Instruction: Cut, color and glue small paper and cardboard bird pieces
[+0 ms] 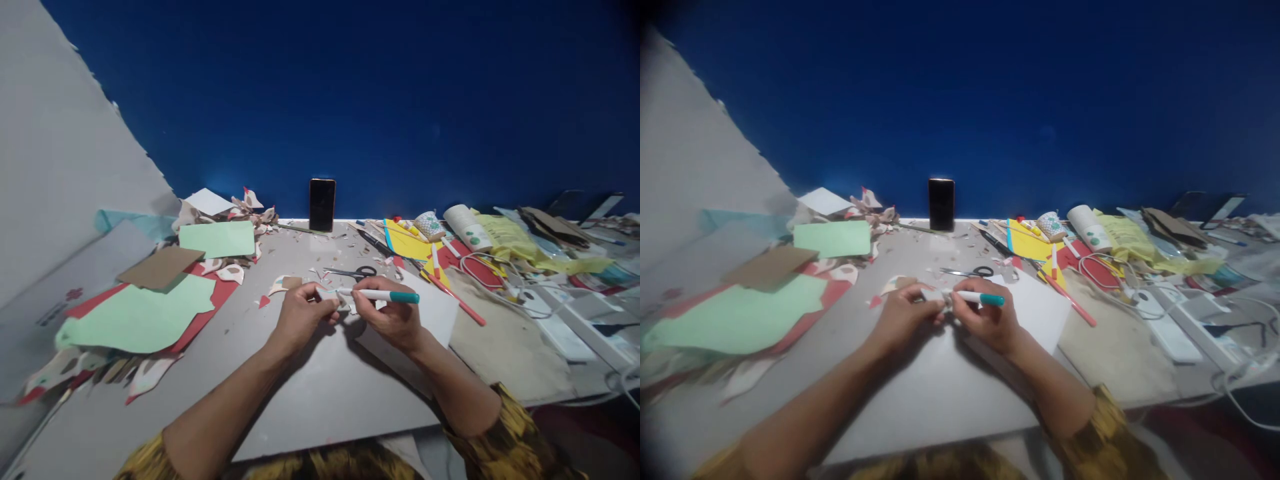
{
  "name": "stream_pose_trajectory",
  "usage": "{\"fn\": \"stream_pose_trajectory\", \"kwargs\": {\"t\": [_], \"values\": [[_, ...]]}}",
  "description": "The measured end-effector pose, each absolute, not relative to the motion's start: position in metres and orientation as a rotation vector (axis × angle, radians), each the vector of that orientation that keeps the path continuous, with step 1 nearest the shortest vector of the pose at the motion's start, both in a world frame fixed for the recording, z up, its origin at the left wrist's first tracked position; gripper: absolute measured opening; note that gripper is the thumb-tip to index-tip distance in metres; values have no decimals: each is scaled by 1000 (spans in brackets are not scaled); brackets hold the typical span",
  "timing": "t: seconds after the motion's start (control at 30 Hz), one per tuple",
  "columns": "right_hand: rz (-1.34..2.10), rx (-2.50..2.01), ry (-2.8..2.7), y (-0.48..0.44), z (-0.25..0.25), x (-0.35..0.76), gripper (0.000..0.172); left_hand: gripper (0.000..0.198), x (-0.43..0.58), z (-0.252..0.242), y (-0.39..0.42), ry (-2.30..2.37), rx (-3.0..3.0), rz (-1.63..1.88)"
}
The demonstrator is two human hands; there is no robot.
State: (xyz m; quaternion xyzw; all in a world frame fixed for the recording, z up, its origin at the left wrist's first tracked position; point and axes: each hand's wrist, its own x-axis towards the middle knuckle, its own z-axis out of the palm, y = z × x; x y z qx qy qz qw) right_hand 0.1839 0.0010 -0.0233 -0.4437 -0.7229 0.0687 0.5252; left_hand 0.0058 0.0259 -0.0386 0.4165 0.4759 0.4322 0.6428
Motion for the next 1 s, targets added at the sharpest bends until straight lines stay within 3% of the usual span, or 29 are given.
{"fn": "stream_pose_trajectory", "kwargs": {"t": [1.0], "values": [[166, -1105, -1662, 5, -20, 188, 4, 22, 5, -44, 28, 1053, 913, 989]]}}
